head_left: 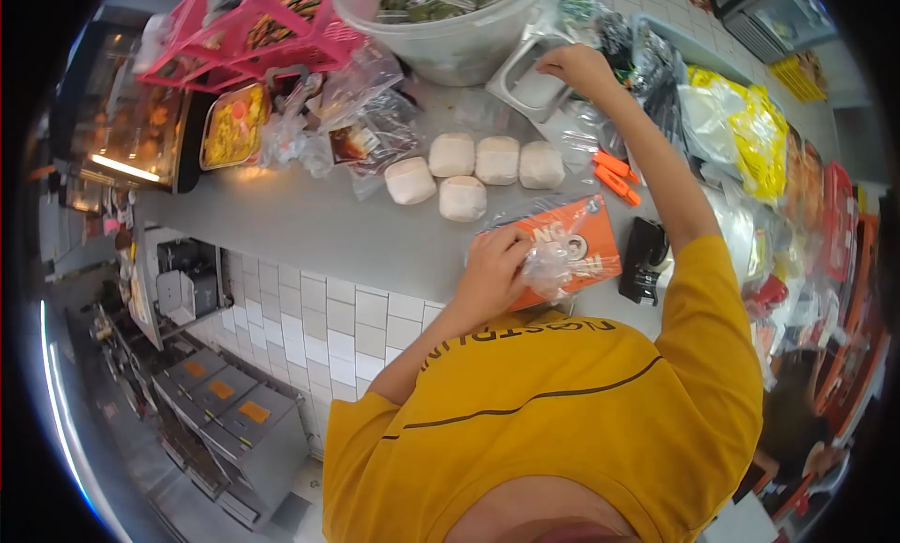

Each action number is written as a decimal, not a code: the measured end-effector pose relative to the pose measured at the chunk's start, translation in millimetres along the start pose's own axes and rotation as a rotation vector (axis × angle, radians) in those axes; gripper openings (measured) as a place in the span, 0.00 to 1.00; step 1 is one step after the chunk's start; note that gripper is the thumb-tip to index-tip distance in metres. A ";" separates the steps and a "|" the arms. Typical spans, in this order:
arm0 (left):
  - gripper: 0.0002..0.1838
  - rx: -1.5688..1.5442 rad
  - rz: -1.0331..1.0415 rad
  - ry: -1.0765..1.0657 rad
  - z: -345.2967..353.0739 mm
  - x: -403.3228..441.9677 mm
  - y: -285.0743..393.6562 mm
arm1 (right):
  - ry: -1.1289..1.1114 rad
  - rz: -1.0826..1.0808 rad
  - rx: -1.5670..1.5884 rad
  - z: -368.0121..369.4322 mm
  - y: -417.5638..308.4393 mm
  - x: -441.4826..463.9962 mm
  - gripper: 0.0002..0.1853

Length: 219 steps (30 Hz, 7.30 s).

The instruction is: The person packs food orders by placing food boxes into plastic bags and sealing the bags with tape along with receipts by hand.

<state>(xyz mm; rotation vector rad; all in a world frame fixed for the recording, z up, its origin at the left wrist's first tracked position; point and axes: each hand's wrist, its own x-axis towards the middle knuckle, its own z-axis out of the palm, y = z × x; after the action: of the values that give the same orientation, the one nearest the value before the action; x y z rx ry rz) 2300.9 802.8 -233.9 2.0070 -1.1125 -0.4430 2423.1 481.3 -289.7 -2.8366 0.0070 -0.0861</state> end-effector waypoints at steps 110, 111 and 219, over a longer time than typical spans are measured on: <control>0.24 -0.516 0.148 0.073 -44.4 -19.9 -41.9 | 0.577 0.483 0.986 2.5 -218.9 -231.2 0.36; 0.24 -0.514 0.153 0.077 -43.1 -16.3 -32.2 | 0.555 0.545 0.972 2.0 -221.5 -227.5 0.35; 0.24 -0.969 -0.343 -0.044 -42.0 -9.7 -13.8 | 0.153 0.286 0.864 -30.6 -190.3 -225.1 0.08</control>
<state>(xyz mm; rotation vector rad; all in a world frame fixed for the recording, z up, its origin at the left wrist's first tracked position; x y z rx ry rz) 2329.1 834.7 -218.6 1.2953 -0.4039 -0.9820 2195.7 656.9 -216.8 -1.9375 0.3247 -0.1885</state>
